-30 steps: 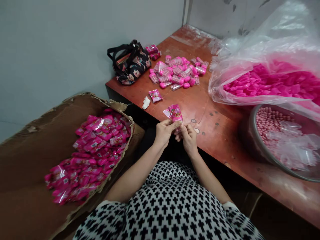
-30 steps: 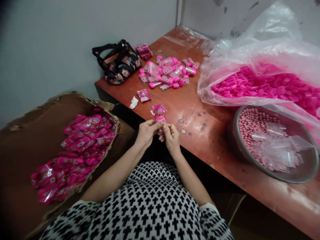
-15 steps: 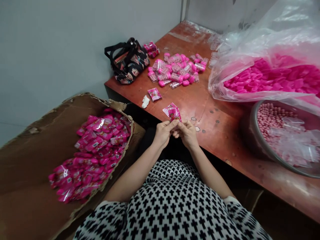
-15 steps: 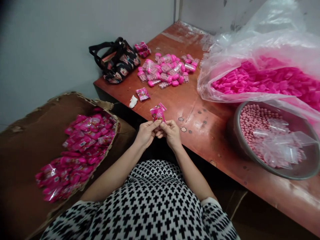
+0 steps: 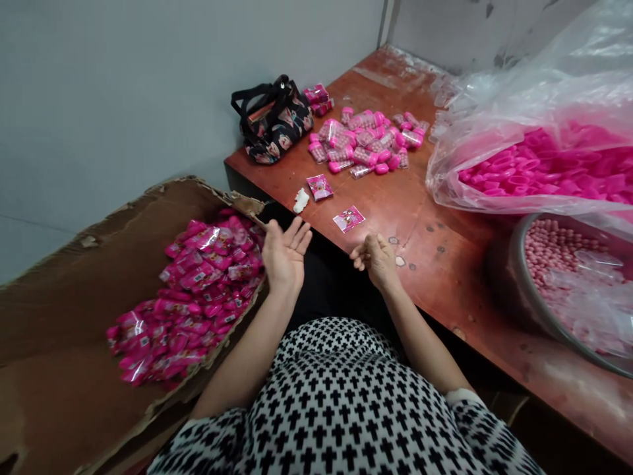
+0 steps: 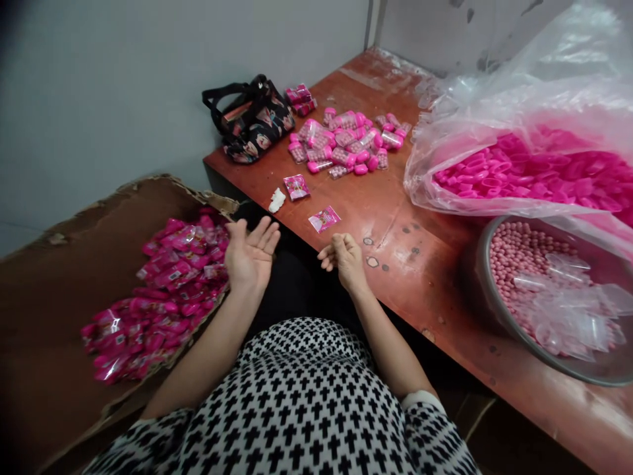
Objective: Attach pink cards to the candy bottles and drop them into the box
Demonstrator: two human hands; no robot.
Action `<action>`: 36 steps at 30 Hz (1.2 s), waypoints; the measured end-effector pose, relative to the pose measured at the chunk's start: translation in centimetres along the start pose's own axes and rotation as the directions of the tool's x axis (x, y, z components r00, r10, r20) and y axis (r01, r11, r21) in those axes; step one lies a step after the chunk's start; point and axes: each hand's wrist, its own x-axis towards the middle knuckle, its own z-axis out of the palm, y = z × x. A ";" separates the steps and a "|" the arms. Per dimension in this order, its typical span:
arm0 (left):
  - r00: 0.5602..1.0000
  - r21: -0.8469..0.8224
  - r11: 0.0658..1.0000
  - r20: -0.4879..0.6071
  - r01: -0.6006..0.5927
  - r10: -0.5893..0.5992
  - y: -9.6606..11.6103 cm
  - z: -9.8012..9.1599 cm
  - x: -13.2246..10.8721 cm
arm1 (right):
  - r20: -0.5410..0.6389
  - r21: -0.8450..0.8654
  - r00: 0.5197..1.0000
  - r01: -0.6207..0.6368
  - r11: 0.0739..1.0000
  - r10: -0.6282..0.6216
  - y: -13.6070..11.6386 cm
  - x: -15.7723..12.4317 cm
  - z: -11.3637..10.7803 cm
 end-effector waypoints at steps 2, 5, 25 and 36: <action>0.981 0.269 0.950 0.154 -0.156 0.118 -1.9 0.8 1.5 | -0.026 -0.010 1.000 0.002 1.000 -0.002 0.0 0.0 -0.4; 0.876 0.572 0.690 0.439 -0.444 0.199 -4.9 2.4 3.7 | -0.034 -0.044 0.999 -0.015 0.999 0.014 0.1 -0.3 -0.7; 0.946 0.348 0.922 0.320 -0.169 0.052 -4.5 3.9 0.8 | -0.026 -0.063 0.993 0.117 0.991 -0.119 -1.7 6.1 -1.1; 0.922 0.227 0.941 0.240 0.252 -0.305 -3.0 3.3 1.1 | 0.118 -0.388 0.992 0.091 0.917 -0.048 -4.3 7.5 -1.0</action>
